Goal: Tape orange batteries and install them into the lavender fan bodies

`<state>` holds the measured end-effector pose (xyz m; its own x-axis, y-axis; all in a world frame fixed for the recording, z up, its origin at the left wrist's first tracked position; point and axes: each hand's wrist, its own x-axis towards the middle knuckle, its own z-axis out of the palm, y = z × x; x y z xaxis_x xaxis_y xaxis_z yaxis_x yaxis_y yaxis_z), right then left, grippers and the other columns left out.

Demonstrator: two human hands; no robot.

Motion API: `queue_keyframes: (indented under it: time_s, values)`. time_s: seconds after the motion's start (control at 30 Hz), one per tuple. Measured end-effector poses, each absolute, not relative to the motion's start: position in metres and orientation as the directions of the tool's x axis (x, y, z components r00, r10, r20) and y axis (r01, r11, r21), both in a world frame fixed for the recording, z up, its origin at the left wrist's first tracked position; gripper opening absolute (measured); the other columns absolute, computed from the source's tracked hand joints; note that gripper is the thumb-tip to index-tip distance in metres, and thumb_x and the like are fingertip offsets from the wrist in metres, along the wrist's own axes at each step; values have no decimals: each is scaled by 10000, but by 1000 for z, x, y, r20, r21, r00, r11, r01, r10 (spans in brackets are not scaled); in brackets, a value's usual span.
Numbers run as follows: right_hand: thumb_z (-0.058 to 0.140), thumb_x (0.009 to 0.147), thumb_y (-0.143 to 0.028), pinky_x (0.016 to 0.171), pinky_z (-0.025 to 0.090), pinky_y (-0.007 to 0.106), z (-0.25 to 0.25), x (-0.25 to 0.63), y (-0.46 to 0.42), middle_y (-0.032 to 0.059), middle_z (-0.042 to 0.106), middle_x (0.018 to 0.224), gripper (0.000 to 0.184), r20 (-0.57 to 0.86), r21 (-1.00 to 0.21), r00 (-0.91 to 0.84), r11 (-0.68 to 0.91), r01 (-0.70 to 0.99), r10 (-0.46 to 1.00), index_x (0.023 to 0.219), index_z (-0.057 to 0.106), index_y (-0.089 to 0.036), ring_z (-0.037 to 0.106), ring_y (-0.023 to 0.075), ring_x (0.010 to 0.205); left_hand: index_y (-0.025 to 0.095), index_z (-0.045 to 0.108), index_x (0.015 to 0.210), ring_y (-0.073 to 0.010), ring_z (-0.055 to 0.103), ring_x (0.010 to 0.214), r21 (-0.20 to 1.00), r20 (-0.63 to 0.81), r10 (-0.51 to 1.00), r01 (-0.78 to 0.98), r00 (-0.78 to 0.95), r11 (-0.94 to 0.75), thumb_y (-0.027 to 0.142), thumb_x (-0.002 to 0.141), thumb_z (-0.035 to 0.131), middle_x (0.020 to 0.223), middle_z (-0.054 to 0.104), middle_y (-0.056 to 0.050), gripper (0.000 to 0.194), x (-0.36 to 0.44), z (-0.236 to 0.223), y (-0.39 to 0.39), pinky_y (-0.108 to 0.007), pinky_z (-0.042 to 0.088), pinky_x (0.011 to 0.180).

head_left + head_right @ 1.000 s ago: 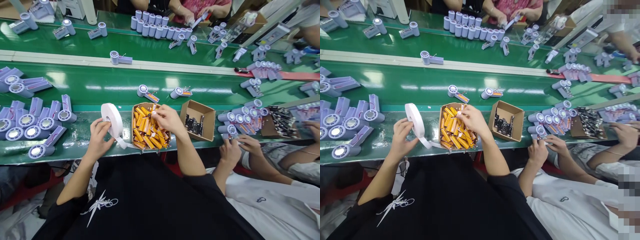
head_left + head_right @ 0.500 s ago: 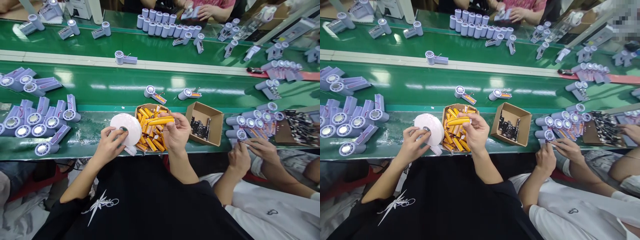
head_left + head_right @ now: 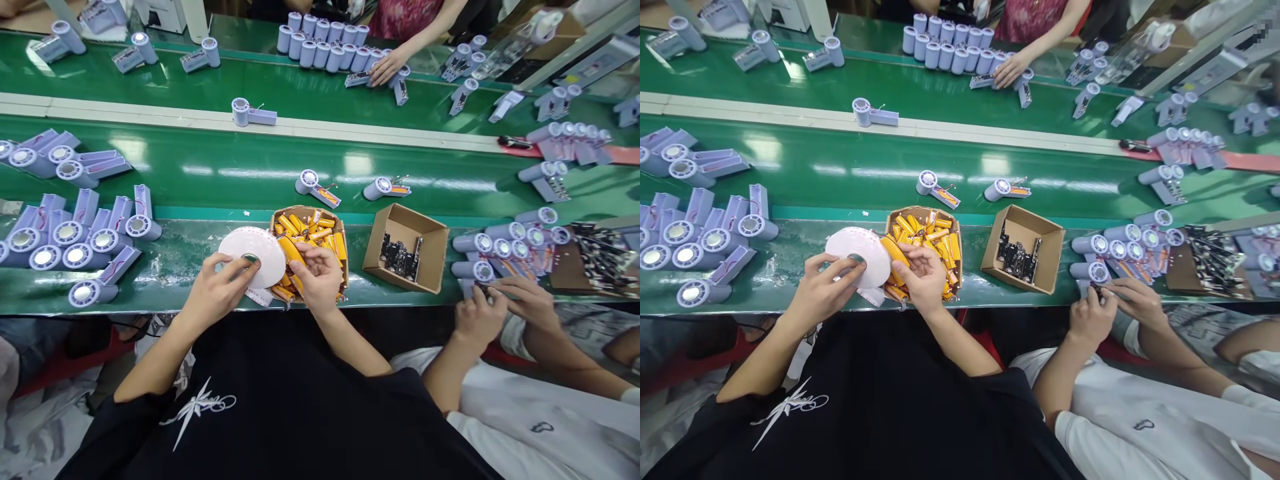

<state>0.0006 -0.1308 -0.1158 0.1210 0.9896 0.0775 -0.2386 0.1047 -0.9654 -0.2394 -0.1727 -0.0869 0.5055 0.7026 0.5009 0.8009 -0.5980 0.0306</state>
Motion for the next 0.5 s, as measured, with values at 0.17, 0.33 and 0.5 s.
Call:
queue_keyframes:
  time_s: [0.17,0.33,0.5]
  values:
    - [1033,726,-444,1107,692,463,-79,42,-87,57,876,1173,507,-120,-982,-477,-174,-71,871,1119,801,-223,845,267,1149,276,662,1521,-249,603,1092,-63,453,648,747,612,-662,34,976,703,1299,801,-22,598,-254,-66,-162,-531,509,1231]
    - [1049,697,-322,975,732,407,-48,47,-60,25,883,1001,390,-133,-983,-606,-181,-20,785,999,831,-206,867,243,964,287,658,1550,-257,604,1047,-109,468,603,719,646,-686,49,981,679,1216,792,-45,616,-250,-51,-151,-647,439,1313]
    - [1099,608,-485,1009,723,423,-85,-4,-92,53,892,1084,630,-14,-894,-27,-25,-447,1000,1086,772,-239,873,270,1026,202,654,1547,-310,594,1091,-39,566,654,809,502,-587,197,986,774,1150,772,-118,574,-234,-62,-157,-577,552,1116]
